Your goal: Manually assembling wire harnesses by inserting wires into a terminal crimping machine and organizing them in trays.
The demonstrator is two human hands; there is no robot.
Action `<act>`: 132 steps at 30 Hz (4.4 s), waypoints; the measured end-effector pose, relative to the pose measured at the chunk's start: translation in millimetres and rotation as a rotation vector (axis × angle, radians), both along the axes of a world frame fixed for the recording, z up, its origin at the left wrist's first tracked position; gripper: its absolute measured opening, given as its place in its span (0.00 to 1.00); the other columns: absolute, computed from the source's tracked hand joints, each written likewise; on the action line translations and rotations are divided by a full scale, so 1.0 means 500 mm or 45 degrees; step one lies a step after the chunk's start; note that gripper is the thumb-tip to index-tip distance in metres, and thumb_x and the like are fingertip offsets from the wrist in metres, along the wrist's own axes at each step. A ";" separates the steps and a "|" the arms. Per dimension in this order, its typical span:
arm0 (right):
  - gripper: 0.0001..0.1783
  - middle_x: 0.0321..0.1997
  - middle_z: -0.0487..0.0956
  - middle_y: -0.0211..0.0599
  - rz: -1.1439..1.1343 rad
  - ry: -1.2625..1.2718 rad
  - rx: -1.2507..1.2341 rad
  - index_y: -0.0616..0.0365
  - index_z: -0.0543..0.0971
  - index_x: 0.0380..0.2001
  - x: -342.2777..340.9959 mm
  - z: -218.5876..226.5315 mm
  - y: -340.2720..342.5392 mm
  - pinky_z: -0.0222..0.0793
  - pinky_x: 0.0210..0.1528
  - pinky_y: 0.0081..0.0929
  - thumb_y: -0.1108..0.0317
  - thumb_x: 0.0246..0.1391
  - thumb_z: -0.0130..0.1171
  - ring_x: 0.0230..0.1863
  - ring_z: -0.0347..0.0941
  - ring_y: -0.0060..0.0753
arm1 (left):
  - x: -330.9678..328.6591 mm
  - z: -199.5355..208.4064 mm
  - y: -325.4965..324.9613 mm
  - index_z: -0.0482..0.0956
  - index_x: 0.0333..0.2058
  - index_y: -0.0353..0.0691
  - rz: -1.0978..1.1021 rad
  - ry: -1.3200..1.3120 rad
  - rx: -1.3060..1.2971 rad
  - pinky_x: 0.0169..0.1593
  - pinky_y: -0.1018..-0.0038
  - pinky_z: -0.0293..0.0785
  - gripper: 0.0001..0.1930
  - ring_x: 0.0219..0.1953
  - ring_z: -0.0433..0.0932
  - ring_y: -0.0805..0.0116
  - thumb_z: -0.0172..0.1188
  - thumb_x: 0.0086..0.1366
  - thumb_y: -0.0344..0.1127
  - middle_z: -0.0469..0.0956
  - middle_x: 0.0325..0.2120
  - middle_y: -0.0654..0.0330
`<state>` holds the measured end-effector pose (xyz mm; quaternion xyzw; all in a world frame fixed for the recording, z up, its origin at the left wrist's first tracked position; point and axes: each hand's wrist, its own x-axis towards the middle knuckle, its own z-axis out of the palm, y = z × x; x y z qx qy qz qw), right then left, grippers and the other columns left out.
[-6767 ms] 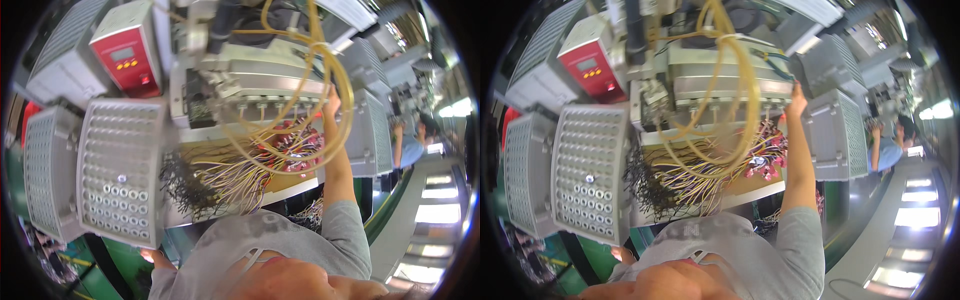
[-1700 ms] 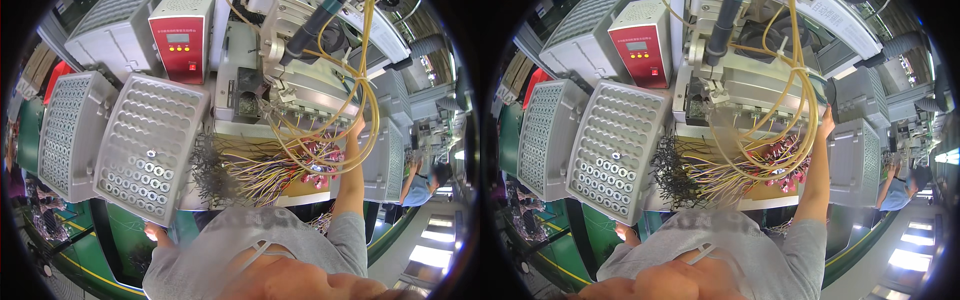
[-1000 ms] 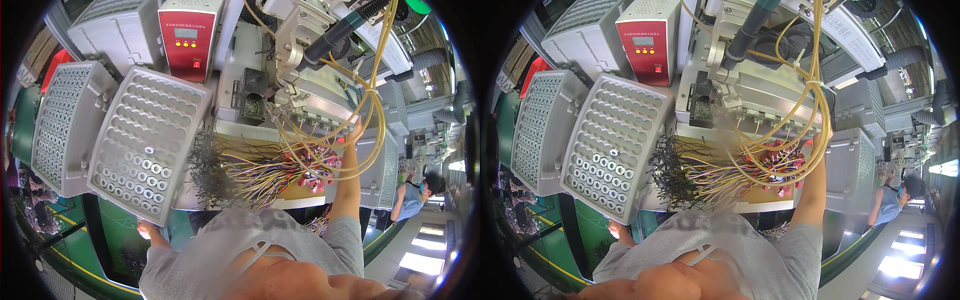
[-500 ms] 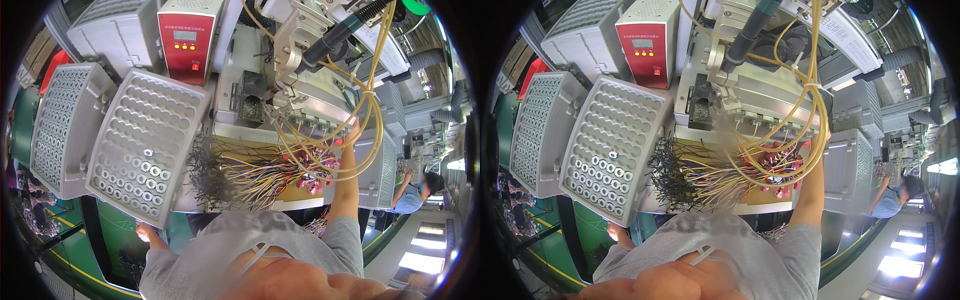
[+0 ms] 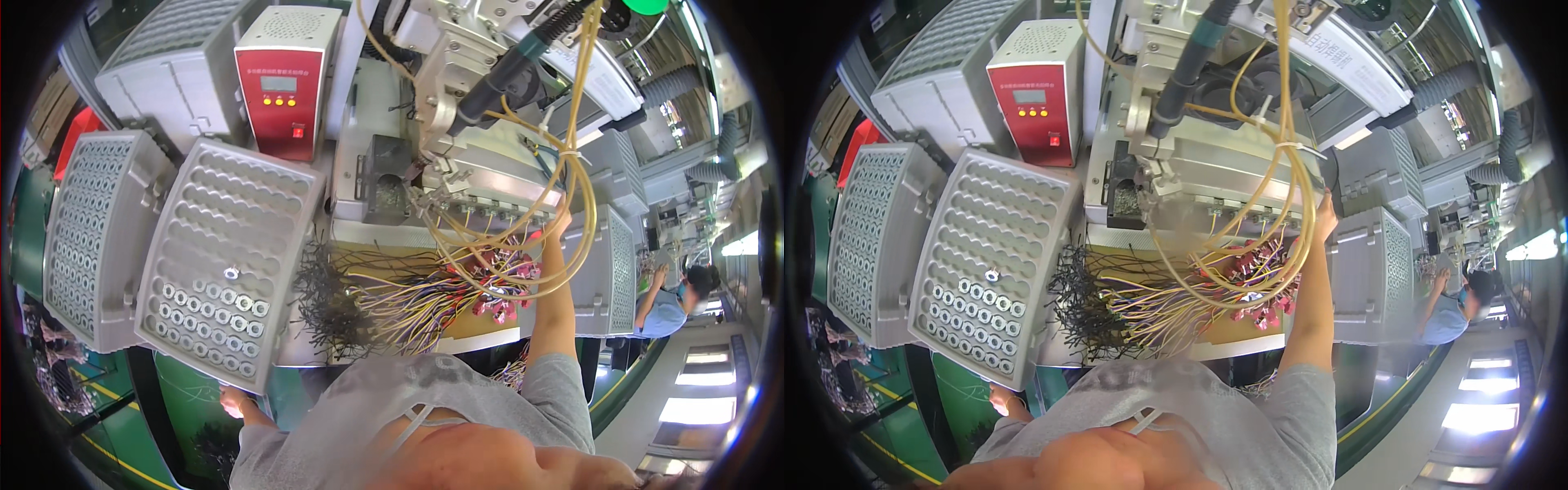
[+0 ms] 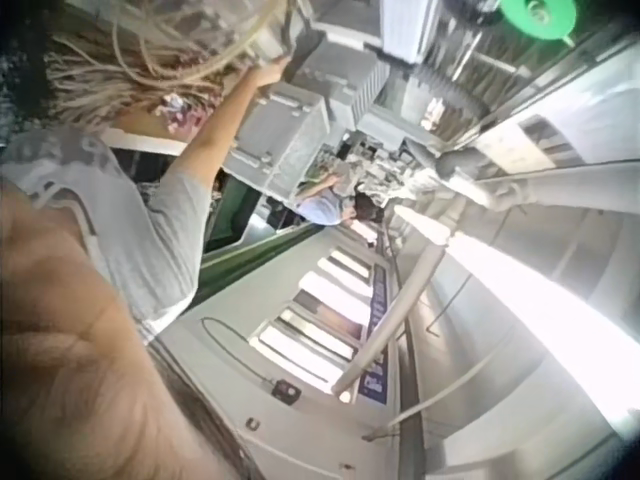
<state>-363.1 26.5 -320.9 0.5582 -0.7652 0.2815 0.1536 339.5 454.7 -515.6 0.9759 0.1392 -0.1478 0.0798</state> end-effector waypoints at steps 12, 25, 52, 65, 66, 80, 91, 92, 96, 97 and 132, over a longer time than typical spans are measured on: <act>0.22 0.34 0.78 0.42 0.100 0.160 -0.065 0.51 0.69 0.48 0.009 0.009 0.004 0.69 0.28 0.38 0.65 0.47 0.54 0.31 0.75 0.51 | 0.000 0.004 0.000 0.81 0.39 0.42 -0.022 0.028 -0.006 0.44 0.57 0.72 0.27 0.41 0.77 0.49 0.40 0.61 0.56 0.79 0.38 0.51; 0.24 0.30 0.78 0.40 0.415 -0.541 -0.284 0.68 0.76 0.39 -0.016 -0.020 -0.006 0.72 0.31 0.28 0.54 0.61 0.43 0.28 0.75 0.30 | 0.007 -0.011 0.005 0.81 0.36 0.42 -0.028 0.019 0.075 0.42 0.57 0.73 0.24 0.39 0.78 0.48 0.41 0.64 0.54 0.79 0.36 0.50; 0.20 0.29 0.77 0.41 0.408 -0.940 -0.335 0.67 0.74 0.41 -0.008 -0.017 -0.003 0.69 0.31 0.32 0.58 0.59 0.46 0.28 0.70 0.34 | 0.002 0.005 -0.004 0.81 0.37 0.41 0.004 0.028 0.066 0.43 0.58 0.72 0.25 0.39 0.78 0.49 0.41 0.63 0.54 0.80 0.36 0.51; 0.26 0.41 0.77 0.46 0.171 0.075 -0.058 0.53 0.67 0.49 -0.006 0.000 0.004 0.72 0.30 0.38 0.67 0.43 0.57 0.35 0.75 0.55 | 0.007 -0.010 0.004 0.81 0.38 0.44 0.001 0.012 0.065 0.45 0.58 0.72 0.26 0.40 0.77 0.49 0.38 0.61 0.55 0.79 0.38 0.52; 0.27 0.41 0.77 0.46 0.179 0.067 -0.057 0.53 0.66 0.49 -0.008 -0.002 0.003 0.72 0.31 0.38 0.68 0.43 0.57 0.35 0.75 0.55 | 0.008 -0.013 0.006 0.81 0.38 0.43 -0.019 0.015 0.052 0.44 0.58 0.72 0.27 0.40 0.77 0.49 0.38 0.61 0.55 0.79 0.38 0.52; 0.24 0.39 0.78 0.45 0.163 0.193 -0.077 0.54 0.69 0.47 -0.005 0.007 0.000 0.72 0.31 0.38 0.76 0.42 0.54 0.34 0.76 0.51 | 0.009 -0.010 0.007 0.81 0.39 0.44 -0.020 0.054 0.047 0.45 0.58 0.72 0.27 0.41 0.77 0.49 0.38 0.61 0.56 0.79 0.38 0.51; 0.24 0.31 0.77 0.39 0.419 -1.105 -0.277 0.72 0.74 0.41 0.029 0.018 0.010 0.69 0.33 0.28 0.58 0.63 0.40 0.30 0.71 0.26 | 0.005 -0.014 0.007 0.81 0.36 0.42 -0.021 -0.008 0.060 0.43 0.58 0.73 0.25 0.39 0.78 0.48 0.41 0.63 0.54 0.79 0.36 0.51; 0.24 0.31 0.77 0.39 0.440 -1.214 -0.289 0.72 0.74 0.41 0.028 0.017 0.009 0.69 0.33 0.28 0.58 0.63 0.40 0.30 0.71 0.26 | 0.006 -0.013 0.006 0.81 0.36 0.42 -0.031 -0.002 0.062 0.43 0.58 0.73 0.25 0.39 0.78 0.48 0.41 0.63 0.54 0.80 0.36 0.51; 0.24 0.31 0.77 0.39 0.467 -1.223 -0.299 0.72 0.74 0.41 0.015 0.009 0.001 0.69 0.34 0.28 0.58 0.63 0.40 0.30 0.71 0.26 | 0.004 -0.006 0.002 0.82 0.35 0.42 -0.012 0.002 0.065 0.42 0.58 0.73 0.25 0.38 0.78 0.48 0.40 0.63 0.53 0.80 0.35 0.51; 0.24 0.31 0.77 0.39 0.465 -1.195 -0.303 0.72 0.74 0.41 0.011 0.006 0.000 0.69 0.34 0.28 0.58 0.63 0.40 0.31 0.71 0.26 | 0.002 -0.004 0.000 0.82 0.35 0.41 -0.010 -0.007 0.062 0.42 0.58 0.73 0.25 0.38 0.78 0.48 0.40 0.63 0.53 0.80 0.35 0.51; 0.24 0.27 0.77 0.41 0.469 -0.762 -0.271 0.69 0.75 0.38 0.005 0.004 -0.007 0.69 0.33 0.26 0.56 0.63 0.39 0.28 0.70 0.27 | 0.000 0.004 -0.004 0.81 0.35 0.40 0.000 0.001 0.056 0.44 0.58 0.72 0.26 0.39 0.78 0.49 0.40 0.63 0.54 0.80 0.35 0.51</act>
